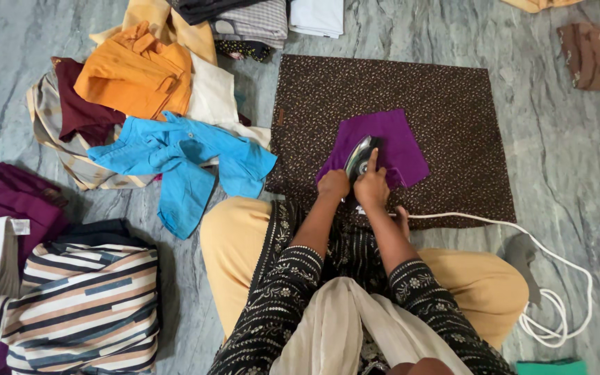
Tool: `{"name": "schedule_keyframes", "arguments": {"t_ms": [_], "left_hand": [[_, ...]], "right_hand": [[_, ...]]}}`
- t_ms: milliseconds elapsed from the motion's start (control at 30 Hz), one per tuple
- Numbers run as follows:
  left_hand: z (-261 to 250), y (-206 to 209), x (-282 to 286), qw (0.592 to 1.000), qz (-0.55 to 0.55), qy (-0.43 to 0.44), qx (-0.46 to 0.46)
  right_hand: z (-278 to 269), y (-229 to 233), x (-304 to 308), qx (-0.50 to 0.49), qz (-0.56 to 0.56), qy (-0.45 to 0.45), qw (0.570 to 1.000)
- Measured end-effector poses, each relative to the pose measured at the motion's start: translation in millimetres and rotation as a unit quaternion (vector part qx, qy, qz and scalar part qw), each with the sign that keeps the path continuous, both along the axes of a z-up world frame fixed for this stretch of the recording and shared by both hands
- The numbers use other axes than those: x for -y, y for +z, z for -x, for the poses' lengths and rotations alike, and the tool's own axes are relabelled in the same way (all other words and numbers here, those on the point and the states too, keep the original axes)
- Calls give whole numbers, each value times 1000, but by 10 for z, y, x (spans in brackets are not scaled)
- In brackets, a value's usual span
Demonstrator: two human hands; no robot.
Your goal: The person sits on the floor and uses an electric iron to press a purple cloth laid on a patterned mat. They repeatedly move the iron over the cloth, occasionally lifting and repositioning it to cover different areas.
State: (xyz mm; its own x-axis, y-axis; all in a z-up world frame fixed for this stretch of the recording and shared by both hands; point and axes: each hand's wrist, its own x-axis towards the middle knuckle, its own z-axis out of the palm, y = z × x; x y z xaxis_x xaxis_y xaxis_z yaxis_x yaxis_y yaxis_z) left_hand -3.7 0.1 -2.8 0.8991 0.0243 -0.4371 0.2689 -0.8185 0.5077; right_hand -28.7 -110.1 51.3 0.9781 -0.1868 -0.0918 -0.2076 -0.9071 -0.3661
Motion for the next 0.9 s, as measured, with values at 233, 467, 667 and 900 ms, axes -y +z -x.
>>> {"name": "schedule_keyframes", "arguments": {"t_ms": [233,467,667,900], "left_hand": [[1,14,8,1000,-13,-11,-13],[-33,-39,25,999,-37,-18,-7],[-36,4,12,999,-37,-24,-15],[55,222,3,999,-34,-32,-12]], "right_hand": [[-324,10,102,5,12,-28,1000],[-784,-50,296,17,21,-55,998],[-908,-55,363,25,24,-65,997],[-612,66,388,3,8,-53,999]]}}
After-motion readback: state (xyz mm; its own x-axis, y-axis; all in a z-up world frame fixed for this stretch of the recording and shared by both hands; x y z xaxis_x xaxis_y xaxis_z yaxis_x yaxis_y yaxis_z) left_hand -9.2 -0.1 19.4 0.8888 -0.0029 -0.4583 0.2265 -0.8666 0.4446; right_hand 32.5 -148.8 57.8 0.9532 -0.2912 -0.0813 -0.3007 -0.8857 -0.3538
